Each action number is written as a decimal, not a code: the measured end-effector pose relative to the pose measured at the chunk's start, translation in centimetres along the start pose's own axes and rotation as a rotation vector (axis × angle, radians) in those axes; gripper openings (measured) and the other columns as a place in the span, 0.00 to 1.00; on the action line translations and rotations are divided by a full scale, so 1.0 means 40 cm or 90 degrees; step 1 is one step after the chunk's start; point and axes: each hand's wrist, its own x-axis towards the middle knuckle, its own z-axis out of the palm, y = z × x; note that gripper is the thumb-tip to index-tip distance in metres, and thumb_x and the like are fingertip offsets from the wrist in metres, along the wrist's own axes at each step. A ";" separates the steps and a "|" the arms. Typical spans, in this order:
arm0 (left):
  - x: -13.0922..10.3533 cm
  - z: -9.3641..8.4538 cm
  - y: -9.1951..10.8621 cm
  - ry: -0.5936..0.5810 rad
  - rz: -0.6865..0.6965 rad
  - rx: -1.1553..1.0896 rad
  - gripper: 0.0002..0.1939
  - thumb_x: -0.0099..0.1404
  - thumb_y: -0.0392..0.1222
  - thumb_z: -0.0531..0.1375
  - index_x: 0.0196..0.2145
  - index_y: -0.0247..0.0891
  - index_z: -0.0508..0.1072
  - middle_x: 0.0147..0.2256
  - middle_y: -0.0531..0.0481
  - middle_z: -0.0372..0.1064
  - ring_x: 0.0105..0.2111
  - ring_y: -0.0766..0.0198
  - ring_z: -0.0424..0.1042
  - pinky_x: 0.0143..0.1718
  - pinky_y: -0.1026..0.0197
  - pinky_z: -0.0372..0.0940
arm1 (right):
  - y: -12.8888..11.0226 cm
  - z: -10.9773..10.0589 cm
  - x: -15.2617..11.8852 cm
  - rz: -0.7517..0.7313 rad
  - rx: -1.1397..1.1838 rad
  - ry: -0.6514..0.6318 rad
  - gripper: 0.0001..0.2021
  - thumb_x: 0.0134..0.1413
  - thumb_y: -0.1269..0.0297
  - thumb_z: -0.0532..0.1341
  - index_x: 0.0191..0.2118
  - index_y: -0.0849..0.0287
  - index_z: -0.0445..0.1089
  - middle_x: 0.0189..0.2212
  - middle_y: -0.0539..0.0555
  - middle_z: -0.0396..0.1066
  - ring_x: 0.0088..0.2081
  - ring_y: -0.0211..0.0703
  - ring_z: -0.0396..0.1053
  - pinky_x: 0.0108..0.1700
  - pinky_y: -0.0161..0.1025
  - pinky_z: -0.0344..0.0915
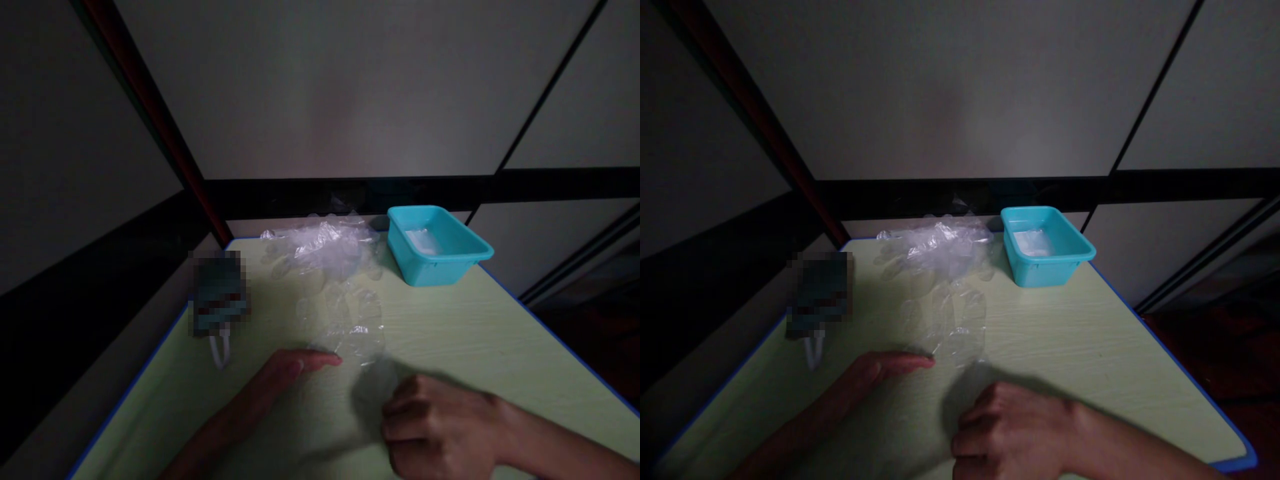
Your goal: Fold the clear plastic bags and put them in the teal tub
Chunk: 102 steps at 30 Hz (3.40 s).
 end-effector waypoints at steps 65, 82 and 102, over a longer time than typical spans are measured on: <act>0.103 -0.029 0.042 -0.023 -0.257 -0.522 0.12 0.58 0.43 0.61 0.39 0.36 0.72 0.39 0.45 0.72 0.38 0.55 0.71 0.39 0.53 0.64 | 0.153 -0.013 -0.008 0.549 0.632 0.531 0.31 0.44 0.65 0.62 0.52 0.54 0.44 0.29 0.47 0.65 0.26 0.33 0.62 0.27 0.32 0.55; 0.112 -0.035 0.027 0.289 -0.092 -0.050 0.30 0.56 0.49 0.55 0.52 0.33 0.54 0.46 0.37 0.66 0.45 0.52 0.68 0.45 0.49 0.62 | 0.117 -0.038 -0.013 0.531 0.020 0.344 0.17 0.53 0.70 0.53 0.50 0.60 0.57 0.39 0.58 0.60 0.41 0.45 0.62 0.43 0.44 0.63; 0.069 0.046 -0.005 -0.049 0.124 0.693 0.38 0.62 0.52 0.52 0.61 0.32 0.39 0.62 0.41 0.34 0.61 0.57 0.34 0.59 0.51 0.40 | 0.051 -0.033 -0.026 0.361 -0.065 -0.117 0.45 0.51 0.38 0.45 0.62 0.69 0.29 0.61 0.66 0.29 0.62 0.53 0.29 0.60 0.54 0.32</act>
